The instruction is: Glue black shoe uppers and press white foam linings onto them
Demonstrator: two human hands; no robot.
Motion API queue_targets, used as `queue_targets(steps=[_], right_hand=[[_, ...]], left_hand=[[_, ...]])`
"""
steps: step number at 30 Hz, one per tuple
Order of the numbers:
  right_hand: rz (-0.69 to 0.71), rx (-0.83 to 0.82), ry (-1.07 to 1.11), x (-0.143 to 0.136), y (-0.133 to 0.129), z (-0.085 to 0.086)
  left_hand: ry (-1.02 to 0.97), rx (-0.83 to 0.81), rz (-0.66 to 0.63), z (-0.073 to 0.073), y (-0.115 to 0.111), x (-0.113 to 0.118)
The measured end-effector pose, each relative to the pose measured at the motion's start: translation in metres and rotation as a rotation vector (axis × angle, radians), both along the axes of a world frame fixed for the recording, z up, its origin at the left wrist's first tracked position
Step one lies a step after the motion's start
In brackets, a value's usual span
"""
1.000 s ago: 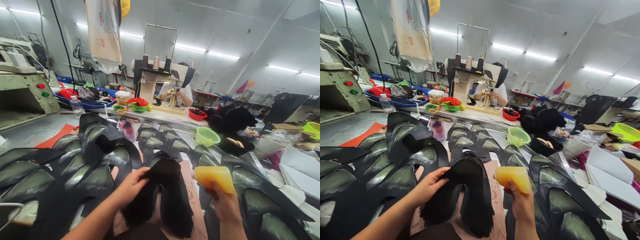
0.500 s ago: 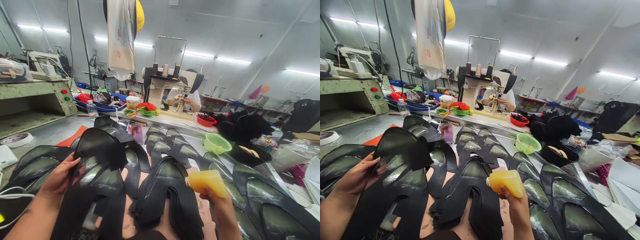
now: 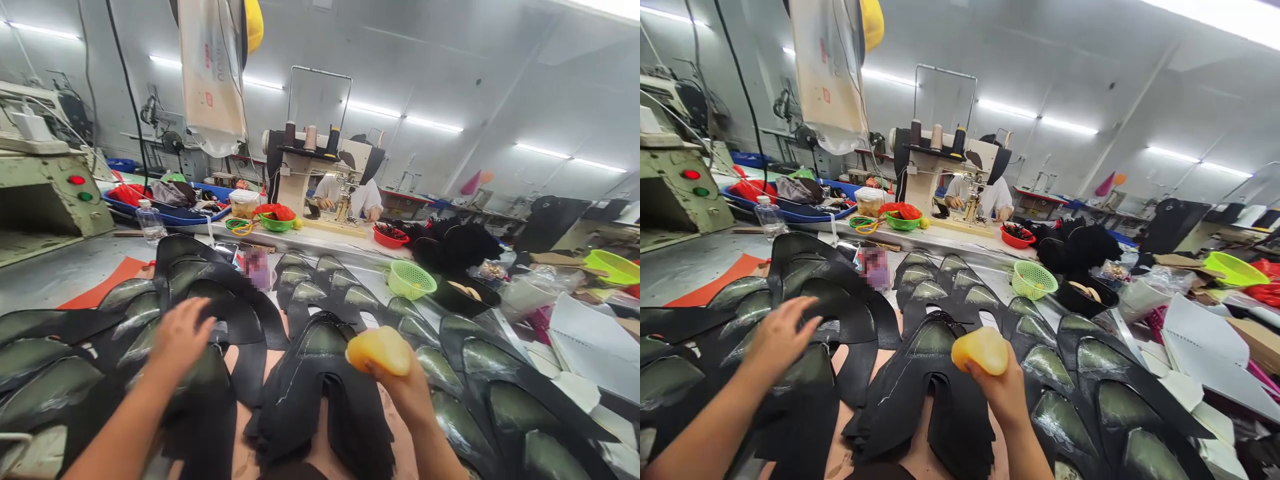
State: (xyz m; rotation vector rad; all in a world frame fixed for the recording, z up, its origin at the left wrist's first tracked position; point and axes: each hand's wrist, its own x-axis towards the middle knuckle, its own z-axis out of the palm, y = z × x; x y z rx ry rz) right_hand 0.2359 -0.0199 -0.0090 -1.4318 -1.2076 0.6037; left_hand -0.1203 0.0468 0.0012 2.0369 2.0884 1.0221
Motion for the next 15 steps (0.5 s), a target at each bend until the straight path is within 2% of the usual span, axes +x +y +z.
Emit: queue_targets(steps=[1,2,3,6,8,10,11,14,15], right_hand=[[0.019,0.013,-0.091,-0.005,0.006,0.004],[0.053,0.024,-0.173,-0.011,0.013,0.007],[0.115,0.026,-0.247,-0.017,0.019,0.009],[0.304,-0.019,-0.439,-0.032,0.039,0.013],[0.269,-0.047,-0.53,-0.038,0.049,0.014],[0.177,-0.059,-0.58,-0.041,0.058,0.014],[0.187,-0.068,-0.593,-0.042,0.061,0.014],[0.422,-0.108,-0.618,-0.044,0.073,0.017],[0.453,-0.118,-0.626,-0.045,0.078,0.018]], left_hand=[[0.035,-0.011,-0.126,-0.007,-0.008,0.022],[0.118,-0.042,-0.331,-0.015,-0.017,0.045],[0.19,-0.06,-0.484,-0.023,-0.026,0.067],[0.345,-0.053,-0.69,-0.049,-0.051,0.111],[0.387,-0.036,-0.731,-0.061,-0.059,0.121],[0.38,-0.017,-0.733,-0.069,-0.06,0.12],[0.367,-0.007,-0.724,-0.072,-0.06,0.119],[0.357,0.024,-0.712,-0.076,-0.058,0.117],[0.366,0.035,-0.711,-0.077,-0.057,0.117]])
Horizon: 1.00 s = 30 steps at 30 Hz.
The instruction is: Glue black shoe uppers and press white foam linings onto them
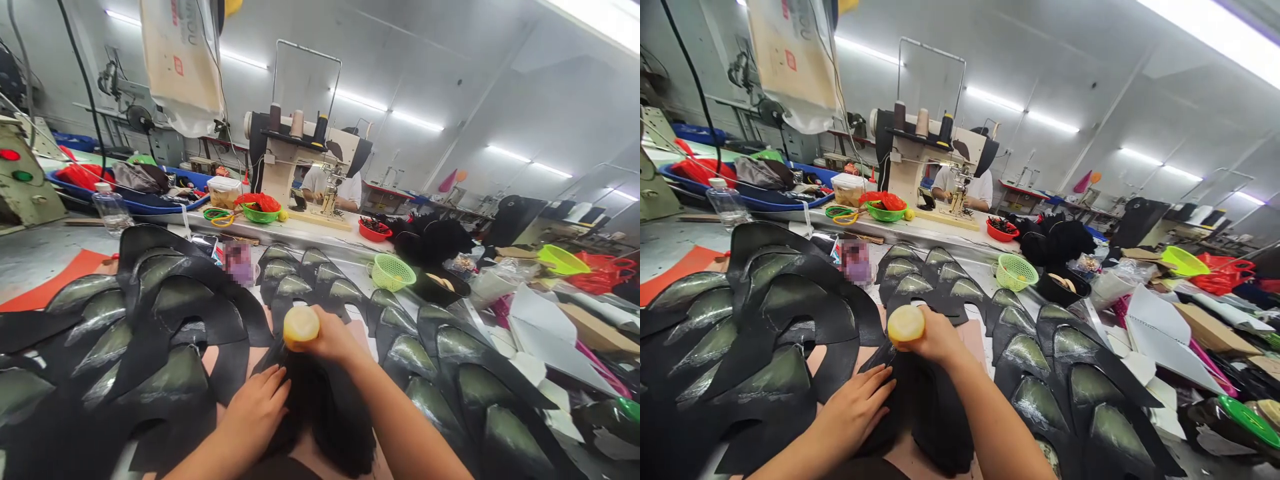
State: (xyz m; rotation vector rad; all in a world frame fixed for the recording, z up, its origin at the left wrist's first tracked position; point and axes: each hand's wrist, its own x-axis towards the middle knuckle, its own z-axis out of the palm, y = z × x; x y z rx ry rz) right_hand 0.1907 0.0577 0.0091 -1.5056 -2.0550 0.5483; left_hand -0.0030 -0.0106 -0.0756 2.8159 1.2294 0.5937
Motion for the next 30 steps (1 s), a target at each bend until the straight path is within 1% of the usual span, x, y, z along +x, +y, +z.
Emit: queue_targets(steps=[1,3,4,5,7,8,9,12,13,14,16,17,18,20,21,22,24,25,28,29,30], right_hand=[[-0.029,0.002,-0.015,-0.001,0.004,0.001],[-0.157,0.038,-0.061,-0.006,0.011,0.004],[-0.176,0.042,-0.082,-0.009,0.014,0.005],[-0.135,0.03,-0.098,-0.013,0.015,0.005],[0.056,-0.02,-0.12,-0.02,0.016,0.006],[0.122,-0.037,-0.126,-0.023,0.017,0.007],[0.124,-0.036,-0.132,-0.025,0.017,0.007],[-0.09,0.019,-0.134,-0.024,0.016,0.006],[-0.101,0.02,-0.125,-0.021,0.015,0.006],[-0.049,0.005,-0.113,-0.017,0.013,0.005],[0.111,-0.033,-0.079,-0.008,0.01,0.003],[0.128,-0.031,-0.056,-0.003,0.008,0.002],[0.077,-0.01,-0.031,0.003,0.006,0.001],[-0.104,0.051,0.012,0.013,0.004,0.001],[-0.143,0.056,0.02,0.017,0.003,0.001],[-0.126,0.039,0.017,0.021,0.002,0.001],[-0.022,-0.021,-0.008,0.026,0.0,0.001],[-0.014,-0.029,-0.009,0.029,-0.001,0.001],[-0.17,0.037,0.053,0.036,-0.004,0.0],[-0.167,0.039,0.078,0.039,-0.006,-0.001],[-0.115,0.02,0.095,0.042,-0.008,-0.001]], left_hand=[[0.011,0.016,0.0,0.0,0.0,0.001],[0.05,0.052,0.0,0.001,-0.001,0.003],[0.074,0.071,0.0,0.002,-0.001,0.004],[0.097,0.089,-0.003,0.003,-0.002,0.004],[0.13,0.105,-0.014,0.006,-0.002,0.003],[0.14,0.101,-0.021,0.008,-0.002,0.002],[0.146,0.094,-0.028,0.009,-0.002,0.002],[0.156,0.092,-0.046,0.012,-0.002,0.0],[0.158,0.103,-0.048,0.012,-0.002,0.0],[0.159,0.115,-0.043,0.011,-0.002,0.0],[0.159,0.128,-0.034,0.009,-0.002,0.0],[0.157,0.128,-0.034,0.008,-0.002,0.0],[0.149,0.124,-0.039,0.008,-0.002,0.0],[0.12,0.101,-0.05,0.01,0.0,-0.001],[0.104,0.081,-0.052,0.012,0.001,-0.001],[0.088,0.053,-0.048,0.016,0.002,-0.001],[0.069,-0.026,-0.029,0.025,0.006,0.002],[0.067,-0.069,-0.012,0.03,0.008,0.004],[0.081,-0.173,0.066,0.042,0.015,0.013],[0.086,-0.198,0.099,0.045,0.017,0.016],[0.087,-0.223,0.136,0.046,0.02,0.018]])
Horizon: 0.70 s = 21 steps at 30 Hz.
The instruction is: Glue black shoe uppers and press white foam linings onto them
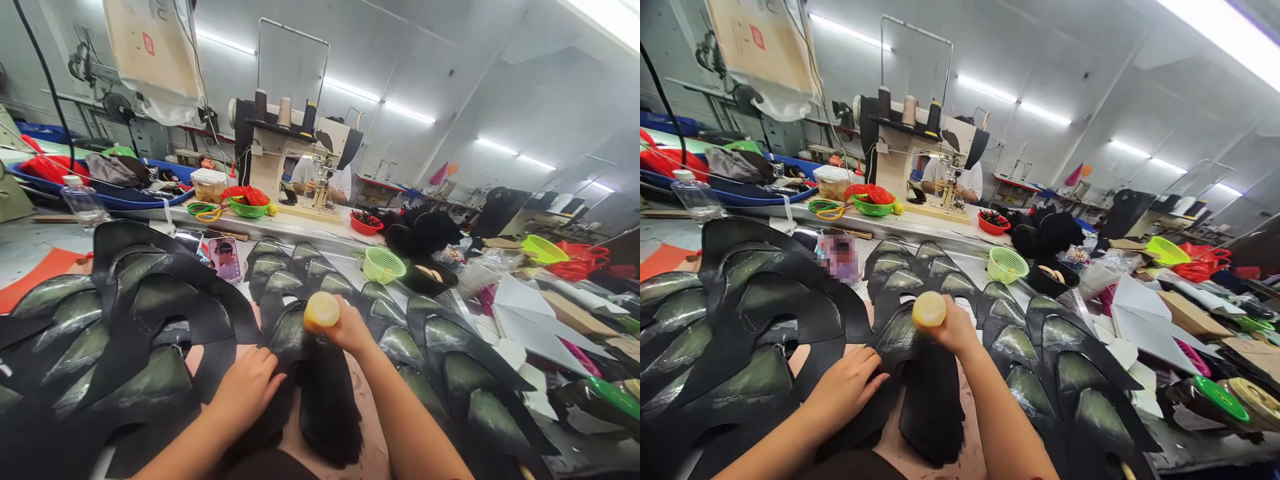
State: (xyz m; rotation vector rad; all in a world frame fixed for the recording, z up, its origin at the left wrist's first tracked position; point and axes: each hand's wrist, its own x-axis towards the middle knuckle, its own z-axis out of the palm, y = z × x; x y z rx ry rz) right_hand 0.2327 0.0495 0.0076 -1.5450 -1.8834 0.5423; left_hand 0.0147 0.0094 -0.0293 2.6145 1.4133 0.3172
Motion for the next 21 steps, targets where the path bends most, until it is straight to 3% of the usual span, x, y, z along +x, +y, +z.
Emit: queue_targets(steps=[2,5,11,15,21], right_hand=[[0.114,-0.031,0.02,0.006,-0.005,-0.002],[-0.004,0.007,0.045,0.014,-0.015,-0.006],[0.049,-0.004,0.027,0.022,-0.02,-0.009],[-0.066,0.031,-0.033,0.001,0.002,-0.001],[0.072,0.002,-0.281,-0.041,0.036,0.015]], left_hand=[[-0.011,-0.04,0.09,0.0,0.006,0.001],[-0.071,-0.081,0.208,-0.005,0.014,-0.003],[-0.085,-0.133,0.225,-0.009,0.018,-0.005],[-0.003,-0.093,0.228,-0.004,0.014,0.0],[-0.004,-0.096,0.246,-0.001,0.012,0.0]])
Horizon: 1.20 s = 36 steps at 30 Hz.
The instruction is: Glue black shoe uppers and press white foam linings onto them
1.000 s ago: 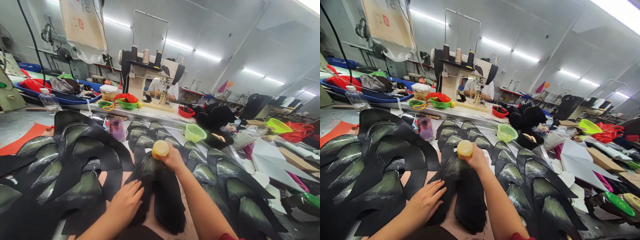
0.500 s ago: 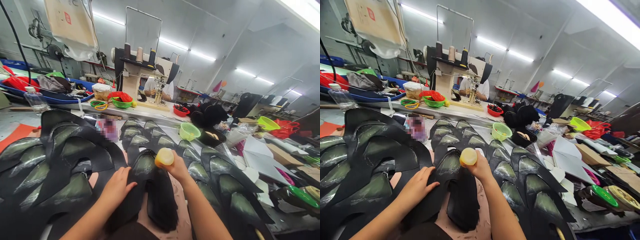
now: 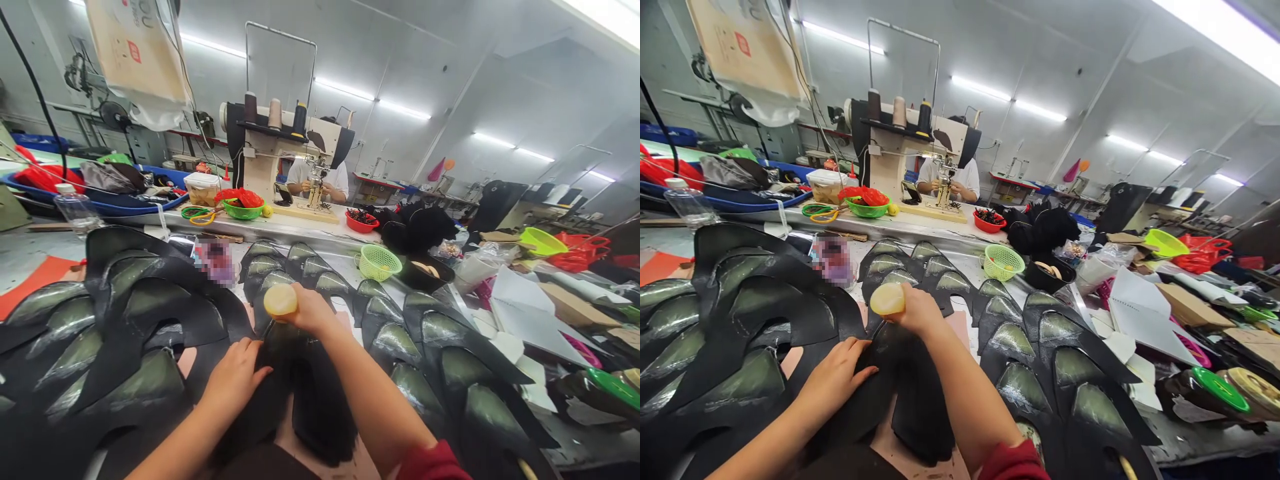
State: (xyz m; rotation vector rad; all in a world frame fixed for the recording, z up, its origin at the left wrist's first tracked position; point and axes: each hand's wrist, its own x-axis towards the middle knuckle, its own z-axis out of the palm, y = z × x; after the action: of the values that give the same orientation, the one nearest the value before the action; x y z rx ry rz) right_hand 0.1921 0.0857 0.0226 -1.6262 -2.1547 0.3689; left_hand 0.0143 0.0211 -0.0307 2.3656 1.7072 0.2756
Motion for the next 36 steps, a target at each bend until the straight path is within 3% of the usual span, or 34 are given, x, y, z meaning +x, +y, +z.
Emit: queue_targets(steps=[4,8,11,16,20,23,26,29,33,36], right_hand=[[-0.028,-0.023,0.023,0.015,-0.006,0.004],[-0.031,-0.039,0.189,0.054,-0.041,-0.004],[-0.235,0.067,0.493,0.081,-0.076,-0.018],[-0.654,0.109,1.223,0.105,-0.129,-0.049],[-0.773,0.146,1.491,0.118,-0.154,-0.07],[-0.76,0.129,1.517,0.126,-0.158,-0.084],[-0.72,0.133,1.496,0.125,-0.156,-0.091],[-0.693,0.071,1.527,0.114,-0.151,-0.084],[-0.65,-0.075,1.593,0.092,-0.146,-0.07],[-0.603,-0.072,1.561,0.079,-0.141,-0.067]], left_hand=[[-0.051,0.002,0.013,-0.002,-0.001,-0.002],[-0.156,-0.072,0.045,0.0,0.001,0.0],[-0.224,-0.17,0.102,0.005,0.005,0.001],[-0.337,-0.185,0.104,0.013,0.005,0.002],[-0.477,-0.168,0.023,0.018,-0.005,0.001],[-0.842,-0.26,0.005,0.022,-0.011,-0.01],[-1.226,-0.353,0.232,0.033,-0.011,-0.04],[-1.442,-0.289,0.532,0.049,-0.008,-0.083],[-1.53,-0.291,0.747,0.064,-0.009,-0.134],[-1.514,-0.333,0.835,0.065,-0.017,-0.161]])
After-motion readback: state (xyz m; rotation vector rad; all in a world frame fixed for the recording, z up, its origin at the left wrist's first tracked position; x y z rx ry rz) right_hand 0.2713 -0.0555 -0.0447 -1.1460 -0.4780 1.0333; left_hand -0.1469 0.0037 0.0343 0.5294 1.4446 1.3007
